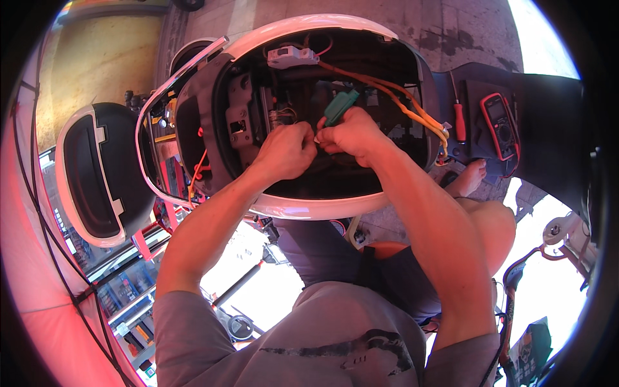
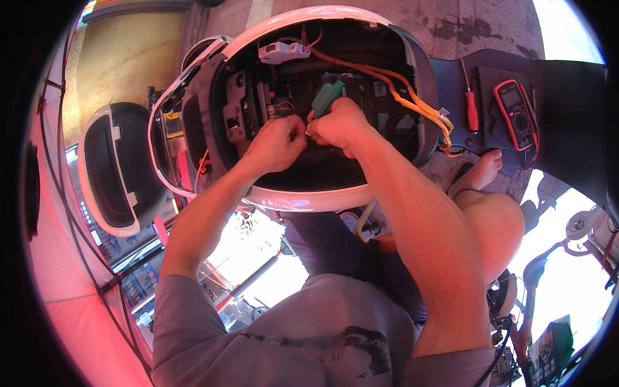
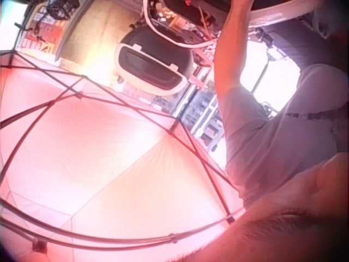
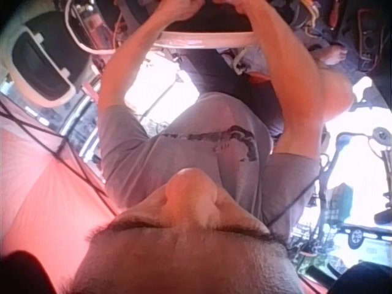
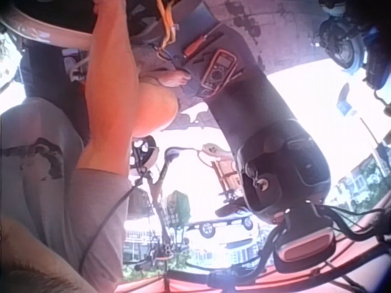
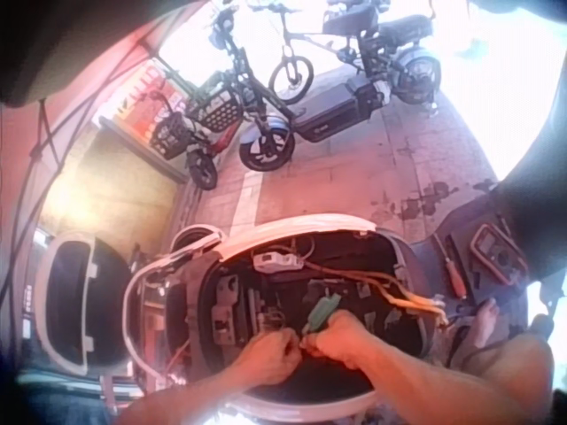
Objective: The person uses a green-handled screwdriver to work on a small connector inside the open storage compartment of a white electric scooter. The person repeatedly tightens or adjusts the connector while seated on the scooter in an outdoor area.
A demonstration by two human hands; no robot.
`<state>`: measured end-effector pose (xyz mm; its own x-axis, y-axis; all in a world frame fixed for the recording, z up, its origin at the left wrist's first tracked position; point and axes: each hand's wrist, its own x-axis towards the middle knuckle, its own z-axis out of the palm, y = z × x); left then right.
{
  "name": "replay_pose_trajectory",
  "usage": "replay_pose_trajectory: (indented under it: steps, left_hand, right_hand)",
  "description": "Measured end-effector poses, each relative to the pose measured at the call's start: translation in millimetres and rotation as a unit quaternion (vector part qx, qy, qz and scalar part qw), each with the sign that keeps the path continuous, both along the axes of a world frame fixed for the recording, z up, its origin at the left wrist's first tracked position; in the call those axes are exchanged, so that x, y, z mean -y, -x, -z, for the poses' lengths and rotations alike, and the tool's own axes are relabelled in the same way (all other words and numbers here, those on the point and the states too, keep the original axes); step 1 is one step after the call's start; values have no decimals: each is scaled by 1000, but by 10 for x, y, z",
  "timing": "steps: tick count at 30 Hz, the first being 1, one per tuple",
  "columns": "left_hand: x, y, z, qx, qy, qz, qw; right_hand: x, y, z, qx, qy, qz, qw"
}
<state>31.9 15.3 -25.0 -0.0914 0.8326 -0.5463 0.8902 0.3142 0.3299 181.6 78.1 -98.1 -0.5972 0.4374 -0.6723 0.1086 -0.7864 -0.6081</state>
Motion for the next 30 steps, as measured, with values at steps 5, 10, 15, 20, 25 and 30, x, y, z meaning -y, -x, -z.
replay_pose_trajectory:
  steps: [5,10,15,20,25,30]
  left_hand:
    - [13,2,50,-5,-27,14,1000]
    - [-29,-83,-78,16,13,-71,997]
    - [-6,-39,-40,27,-3,-71,997]
    - [-10,-5,19,43,-10,-51,998]
    - [20,27,65,44,-14,-35,998]
    - [39,-16,37,19,-31,-47,998]
  right_hand:
    - [-18,-20,9,-3,8,0,1000]
    - [-30,-53,-40,-17,27,15,999]
    - [-25,-43,-38,-14,27,9,1000]
    - [-30,-42,-31,-4,2,10,1000]
    - [-33,-47,7,-8,-3,0,1000]
    - [-27,-48,-39,-16,12,6,1000]
